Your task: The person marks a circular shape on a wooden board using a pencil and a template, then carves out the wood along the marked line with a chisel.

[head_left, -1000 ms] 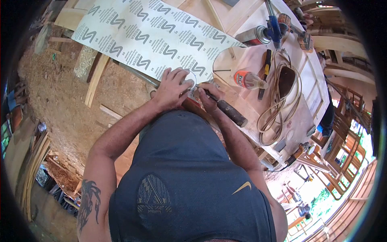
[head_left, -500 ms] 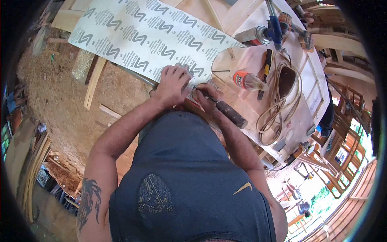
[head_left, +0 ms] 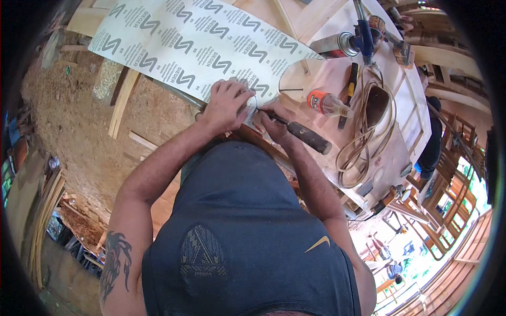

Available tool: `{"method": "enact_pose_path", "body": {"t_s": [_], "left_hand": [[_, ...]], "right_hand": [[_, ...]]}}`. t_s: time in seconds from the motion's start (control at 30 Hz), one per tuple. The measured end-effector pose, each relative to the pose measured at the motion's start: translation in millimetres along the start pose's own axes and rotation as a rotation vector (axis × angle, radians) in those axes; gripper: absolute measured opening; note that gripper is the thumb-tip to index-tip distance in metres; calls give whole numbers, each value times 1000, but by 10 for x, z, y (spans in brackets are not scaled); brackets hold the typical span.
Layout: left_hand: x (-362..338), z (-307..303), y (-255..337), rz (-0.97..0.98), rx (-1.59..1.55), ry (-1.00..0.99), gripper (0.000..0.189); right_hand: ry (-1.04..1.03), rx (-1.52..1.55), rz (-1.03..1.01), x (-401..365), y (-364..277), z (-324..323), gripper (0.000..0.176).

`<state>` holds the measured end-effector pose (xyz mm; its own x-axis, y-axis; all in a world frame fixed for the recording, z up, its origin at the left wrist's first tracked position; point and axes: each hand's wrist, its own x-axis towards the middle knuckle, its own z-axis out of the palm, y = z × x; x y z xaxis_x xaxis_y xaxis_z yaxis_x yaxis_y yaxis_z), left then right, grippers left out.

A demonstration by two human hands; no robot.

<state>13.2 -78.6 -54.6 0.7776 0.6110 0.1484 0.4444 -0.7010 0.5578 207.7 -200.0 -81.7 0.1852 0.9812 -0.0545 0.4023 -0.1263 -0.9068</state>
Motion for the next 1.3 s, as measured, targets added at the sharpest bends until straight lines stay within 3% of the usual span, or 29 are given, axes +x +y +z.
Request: {"method": "enact_pose_path", "body": {"t_s": [0.2, 0.4, 0.7, 0.9, 1.3], "left_hand": [[-9, 50, -36, 7, 0, 11, 43], [-47, 99, -85, 21, -13, 40, 45], [-58, 73, -147, 61, -66, 76, 47], [-56, 76, -159, 55, -57, 66, 43], [-61, 87, -160, 49, -51, 58, 41]], "right_hand": [[59, 26, -111, 53, 25, 66, 12], [24, -115, -34, 79, -14, 96, 12], [19, -72, -188, 104, -13, 53, 10], [-5, -9, -72, 58, 47, 81, 11], [-29, 2, -24, 42, -23, 71, 11]]}}
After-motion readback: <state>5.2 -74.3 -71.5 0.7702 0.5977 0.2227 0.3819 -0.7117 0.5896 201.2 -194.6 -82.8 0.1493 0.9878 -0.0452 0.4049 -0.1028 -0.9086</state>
